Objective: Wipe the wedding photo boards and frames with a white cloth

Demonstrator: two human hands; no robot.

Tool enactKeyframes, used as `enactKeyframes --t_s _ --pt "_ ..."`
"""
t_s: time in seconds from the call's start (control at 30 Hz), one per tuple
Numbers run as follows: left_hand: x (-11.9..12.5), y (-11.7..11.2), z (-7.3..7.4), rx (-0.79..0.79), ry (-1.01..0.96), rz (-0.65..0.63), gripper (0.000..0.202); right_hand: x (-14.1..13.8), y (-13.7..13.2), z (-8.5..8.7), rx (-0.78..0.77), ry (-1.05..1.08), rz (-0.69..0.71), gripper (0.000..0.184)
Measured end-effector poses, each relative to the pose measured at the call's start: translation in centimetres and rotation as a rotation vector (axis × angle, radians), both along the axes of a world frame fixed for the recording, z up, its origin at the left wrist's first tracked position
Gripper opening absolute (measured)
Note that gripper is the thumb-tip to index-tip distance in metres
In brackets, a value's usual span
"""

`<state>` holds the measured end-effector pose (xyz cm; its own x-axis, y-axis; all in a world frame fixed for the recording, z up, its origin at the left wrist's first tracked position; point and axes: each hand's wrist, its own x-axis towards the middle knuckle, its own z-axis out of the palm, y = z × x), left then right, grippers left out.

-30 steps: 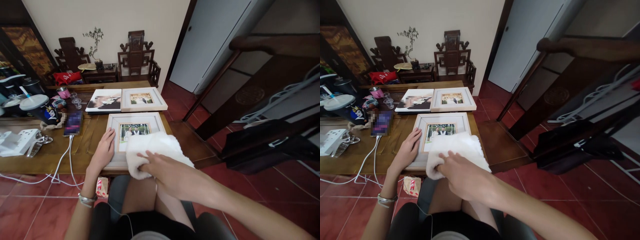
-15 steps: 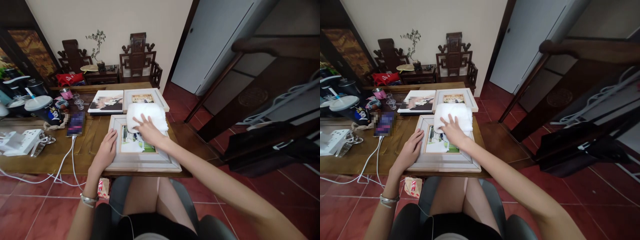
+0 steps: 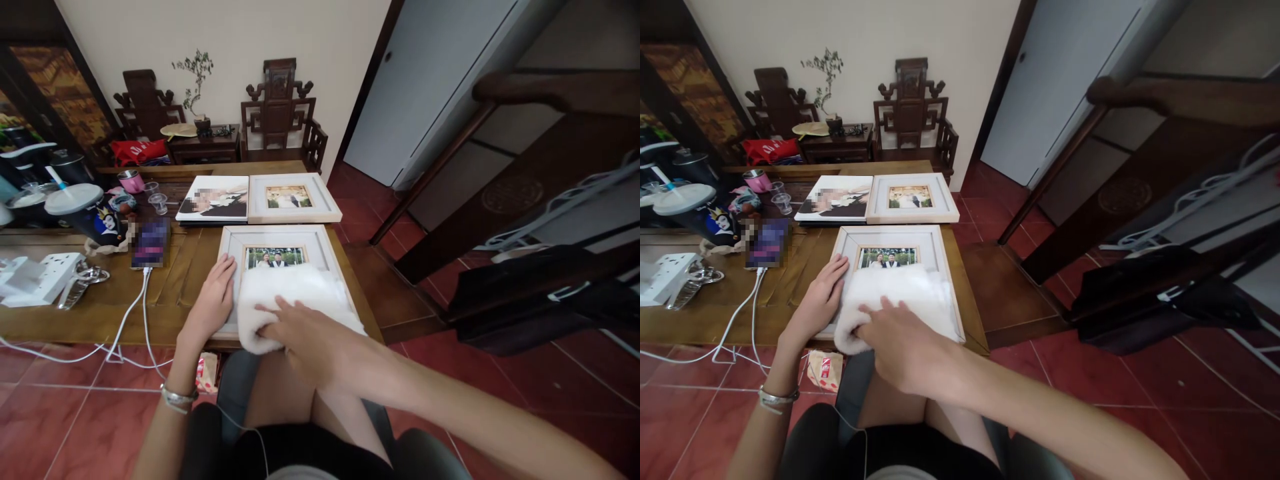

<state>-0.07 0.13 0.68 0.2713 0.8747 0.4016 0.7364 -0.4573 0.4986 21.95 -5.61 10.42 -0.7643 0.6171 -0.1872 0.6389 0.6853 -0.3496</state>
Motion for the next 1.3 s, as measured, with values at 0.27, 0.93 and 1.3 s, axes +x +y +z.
enactKeyframes --t_s 0.27,0.93,1.3 --pt "0.1 -0.1 0.4 -0.019 -0.042 0.014 0.044 -2.0 9.4 -4.5 0.432 -0.042 -0.246 0.058" --pt "0.2 -0.5 1.3 0.006 -0.097 0.029 0.043 3.2 -0.7 1.5 0.057 -0.058 0.055 0.042" --pt "0.2 -0.5 1.8 0.012 -0.061 -0.005 0.044 -0.5 -0.3 -1.8 0.169 -0.019 0.145 0.042"
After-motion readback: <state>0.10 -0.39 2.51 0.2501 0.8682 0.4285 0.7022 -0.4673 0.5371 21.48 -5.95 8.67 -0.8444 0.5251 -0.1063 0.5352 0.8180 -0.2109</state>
